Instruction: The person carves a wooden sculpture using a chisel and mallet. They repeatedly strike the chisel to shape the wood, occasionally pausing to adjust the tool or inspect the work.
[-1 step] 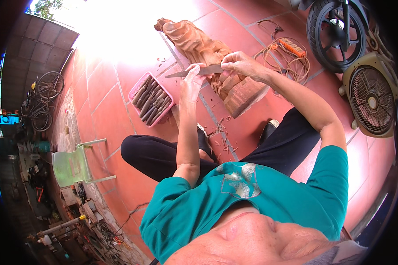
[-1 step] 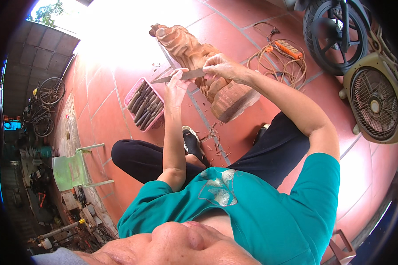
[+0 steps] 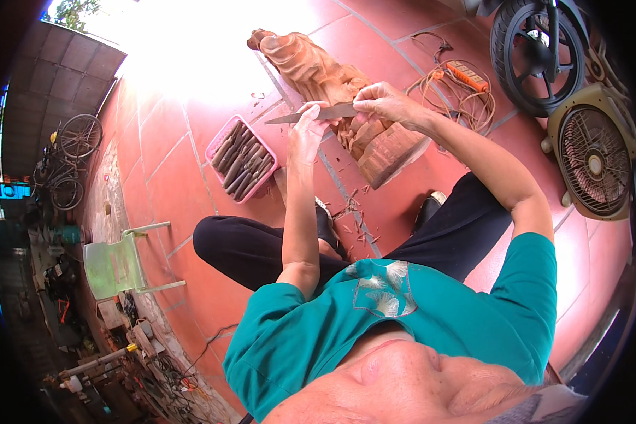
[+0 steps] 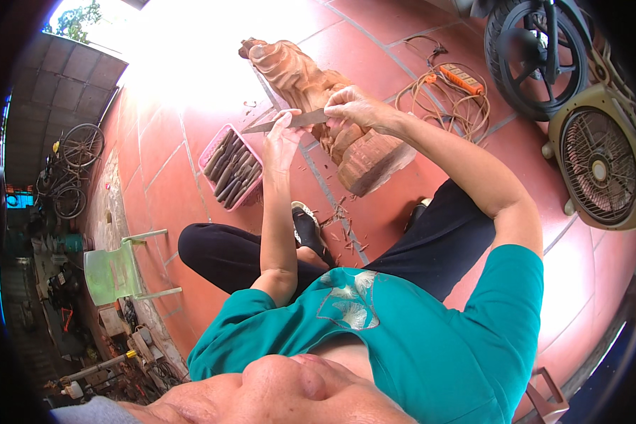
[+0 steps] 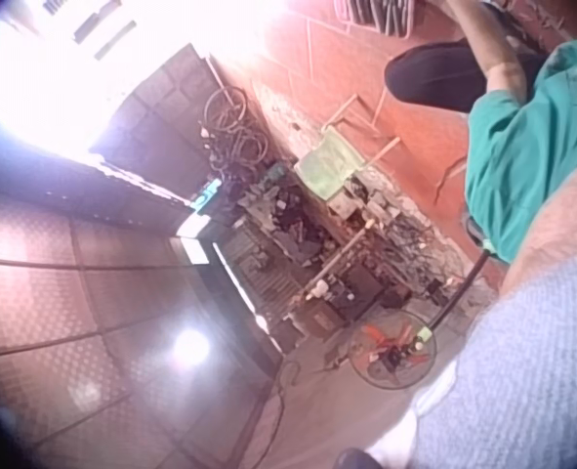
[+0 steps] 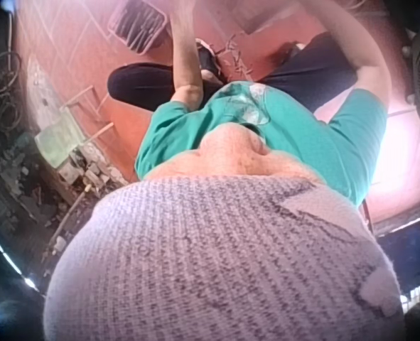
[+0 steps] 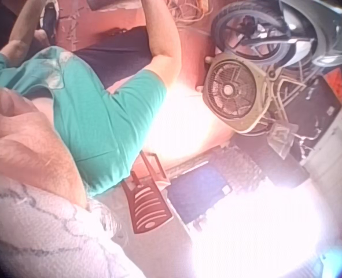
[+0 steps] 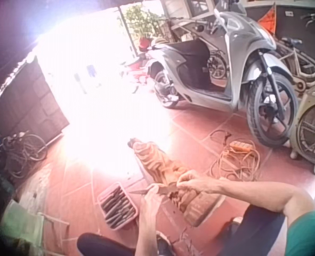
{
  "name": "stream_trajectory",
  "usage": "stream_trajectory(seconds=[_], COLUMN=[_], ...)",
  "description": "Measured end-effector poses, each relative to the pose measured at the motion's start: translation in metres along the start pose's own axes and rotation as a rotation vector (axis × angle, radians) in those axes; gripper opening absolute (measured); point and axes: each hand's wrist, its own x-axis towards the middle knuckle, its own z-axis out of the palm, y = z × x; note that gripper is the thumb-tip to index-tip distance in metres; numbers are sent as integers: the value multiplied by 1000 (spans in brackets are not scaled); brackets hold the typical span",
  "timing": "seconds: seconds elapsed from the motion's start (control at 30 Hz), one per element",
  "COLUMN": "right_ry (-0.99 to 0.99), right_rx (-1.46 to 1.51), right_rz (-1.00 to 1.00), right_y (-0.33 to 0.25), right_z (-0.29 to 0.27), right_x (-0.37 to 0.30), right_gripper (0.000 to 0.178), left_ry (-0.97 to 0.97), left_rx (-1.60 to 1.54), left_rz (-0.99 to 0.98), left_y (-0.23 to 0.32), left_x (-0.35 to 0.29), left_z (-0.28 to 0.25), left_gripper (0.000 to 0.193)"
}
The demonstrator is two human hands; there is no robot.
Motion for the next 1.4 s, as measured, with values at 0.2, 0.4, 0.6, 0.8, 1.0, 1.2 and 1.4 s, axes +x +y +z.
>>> stream_trajectory(seconds=[0.2, 0.4, 0.6, 0.8, 1.0, 1.2, 1.4], right_ry=[-55, -83, 23, 75, 23, -40, -67], right_rx=[76, -74, -27, -217, -135, 113, 108], right_rz=[-47, -193, -333, -368, -326, -183, -153], right_y=[-6, -29, -35, -34, -16, -17, -17], right_z=[-1, 4, 14, 15, 8, 8, 2], right_x=[-7, -13, -21, -26, -21, -22, -20], right_gripper=[18, 18, 12, 9, 11, 13, 14], left_ry=[-25, -12, -43, 91, 248, 263, 161], left_rx=[-183, -251, -215, -363, -240, -194, -106], left_rz=[-63, -61, -10, 72, 135, 178, 241], left_y=[0, 2, 3, -3, -9, -8, -6], left_x=[4, 9, 4, 7, 5, 4, 3], left_z=[-1, -2, 13, 33, 53, 54, 49], left_gripper=[24, 20, 43, 55, 54, 51, 42])
